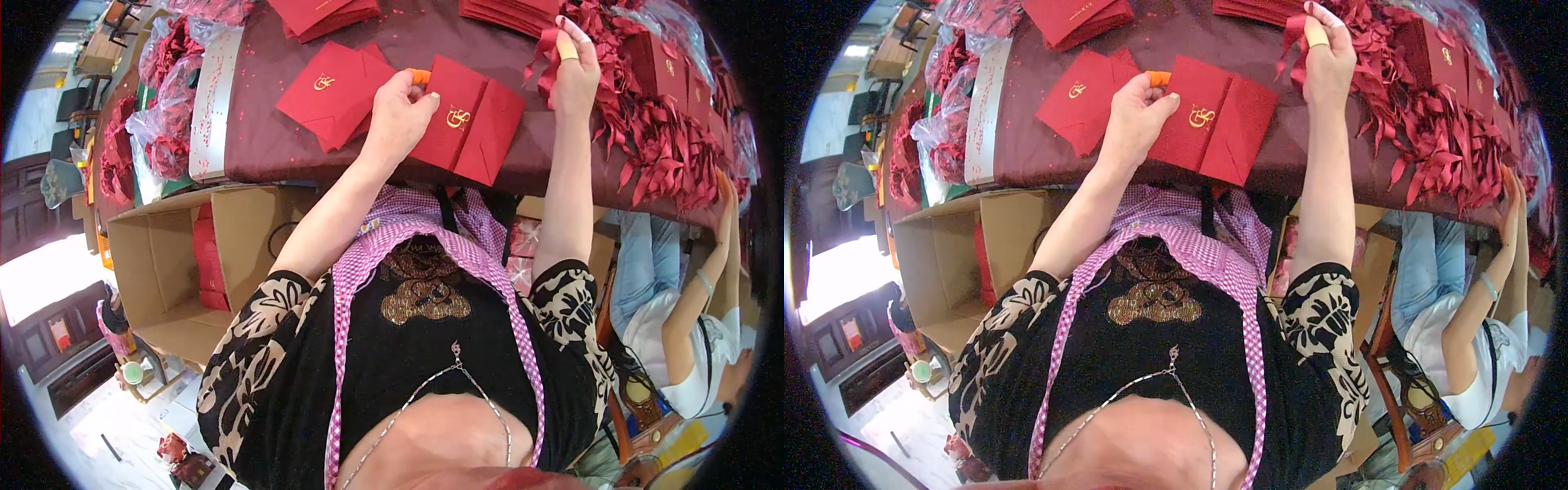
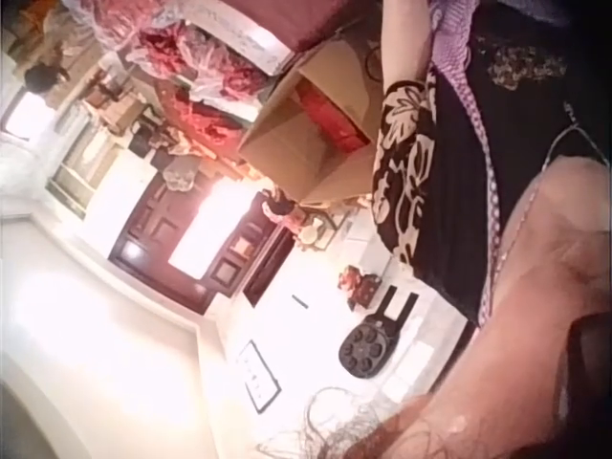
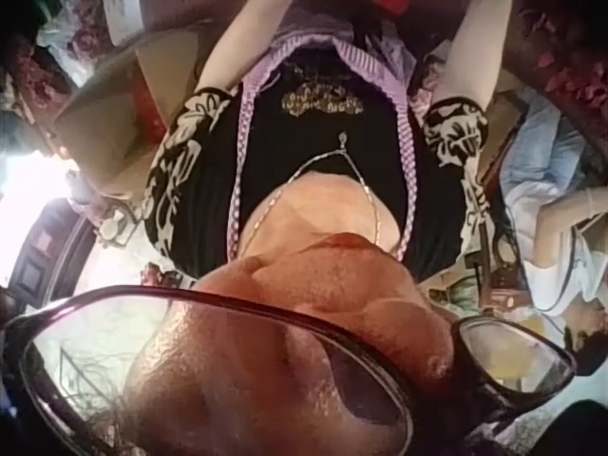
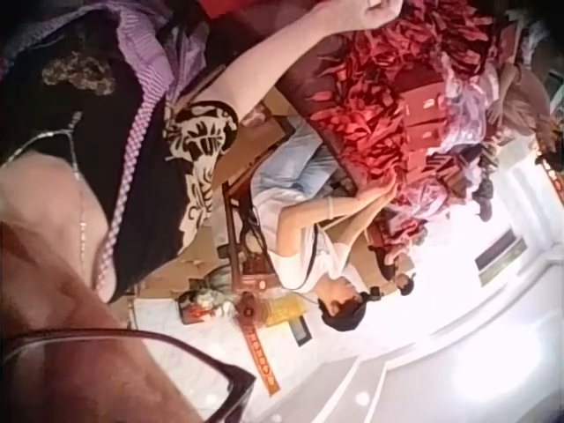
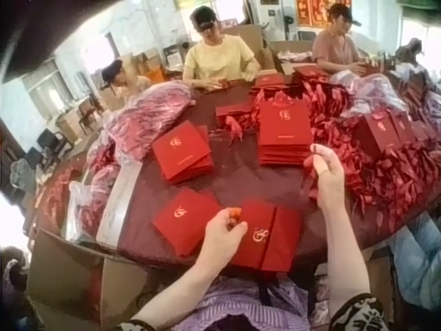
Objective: The person assembles red gift bags by hand, threading a ribbon through the holes of each bag, tying the ribbon into a bow, and placing the finished bags onto a stack.
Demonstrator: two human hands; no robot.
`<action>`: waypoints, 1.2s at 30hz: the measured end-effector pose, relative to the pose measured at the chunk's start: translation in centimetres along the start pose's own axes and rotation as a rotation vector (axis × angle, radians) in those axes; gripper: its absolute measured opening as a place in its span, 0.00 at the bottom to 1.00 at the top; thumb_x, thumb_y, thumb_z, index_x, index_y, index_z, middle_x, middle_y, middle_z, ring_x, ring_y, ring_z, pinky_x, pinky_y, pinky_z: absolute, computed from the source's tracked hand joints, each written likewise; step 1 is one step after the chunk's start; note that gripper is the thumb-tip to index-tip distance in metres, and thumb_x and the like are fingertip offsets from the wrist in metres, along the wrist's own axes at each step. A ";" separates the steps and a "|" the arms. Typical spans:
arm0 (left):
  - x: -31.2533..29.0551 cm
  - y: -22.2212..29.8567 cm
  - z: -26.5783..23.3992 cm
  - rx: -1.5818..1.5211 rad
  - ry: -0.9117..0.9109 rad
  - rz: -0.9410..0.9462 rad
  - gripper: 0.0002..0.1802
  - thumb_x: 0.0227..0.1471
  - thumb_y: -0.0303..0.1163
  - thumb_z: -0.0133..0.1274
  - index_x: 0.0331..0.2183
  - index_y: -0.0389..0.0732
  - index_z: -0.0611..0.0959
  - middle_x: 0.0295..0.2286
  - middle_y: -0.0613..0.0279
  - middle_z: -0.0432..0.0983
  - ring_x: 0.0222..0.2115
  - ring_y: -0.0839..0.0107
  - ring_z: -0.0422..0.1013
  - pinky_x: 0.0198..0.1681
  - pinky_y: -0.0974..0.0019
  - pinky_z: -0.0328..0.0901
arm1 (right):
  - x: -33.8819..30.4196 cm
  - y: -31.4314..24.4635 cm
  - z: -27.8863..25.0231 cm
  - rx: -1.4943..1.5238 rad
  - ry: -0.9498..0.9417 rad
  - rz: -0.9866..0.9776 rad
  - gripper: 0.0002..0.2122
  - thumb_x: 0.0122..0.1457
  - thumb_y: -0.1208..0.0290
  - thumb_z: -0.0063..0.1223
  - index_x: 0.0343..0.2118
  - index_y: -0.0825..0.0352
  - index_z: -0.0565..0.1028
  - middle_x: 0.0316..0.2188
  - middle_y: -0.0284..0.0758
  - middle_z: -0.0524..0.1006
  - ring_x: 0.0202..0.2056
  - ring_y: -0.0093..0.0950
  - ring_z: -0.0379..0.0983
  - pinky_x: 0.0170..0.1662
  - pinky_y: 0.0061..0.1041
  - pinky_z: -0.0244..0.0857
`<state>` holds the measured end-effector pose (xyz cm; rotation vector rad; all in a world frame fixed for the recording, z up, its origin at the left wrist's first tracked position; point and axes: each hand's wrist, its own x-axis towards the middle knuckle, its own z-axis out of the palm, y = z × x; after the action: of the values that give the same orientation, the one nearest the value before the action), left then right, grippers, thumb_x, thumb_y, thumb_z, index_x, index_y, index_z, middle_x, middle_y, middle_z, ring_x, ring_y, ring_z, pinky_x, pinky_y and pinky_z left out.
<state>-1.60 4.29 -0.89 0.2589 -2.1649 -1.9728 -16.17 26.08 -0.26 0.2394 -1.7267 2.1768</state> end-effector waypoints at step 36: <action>0.2 0.0 -0.2 0.035 0.051 0.045 0.11 0.45 0.24 0.55 0.36 0.33 0.79 0.18 0.66 0.70 0.20 0.80 0.64 0.24 0.71 0.61 | 2.9 -1.3 -1.9 -0.681 -0.123 -0.399 0.09 0.55 0.77 0.59 0.38 0.70 0.77 0.36 0.31 0.78 0.38 0.19 0.72 0.44 0.17 0.65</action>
<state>-1.78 4.00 -0.91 0.2609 -2.1567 -1.8851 -18.21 28.65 1.44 0.4880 -2.1486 1.2374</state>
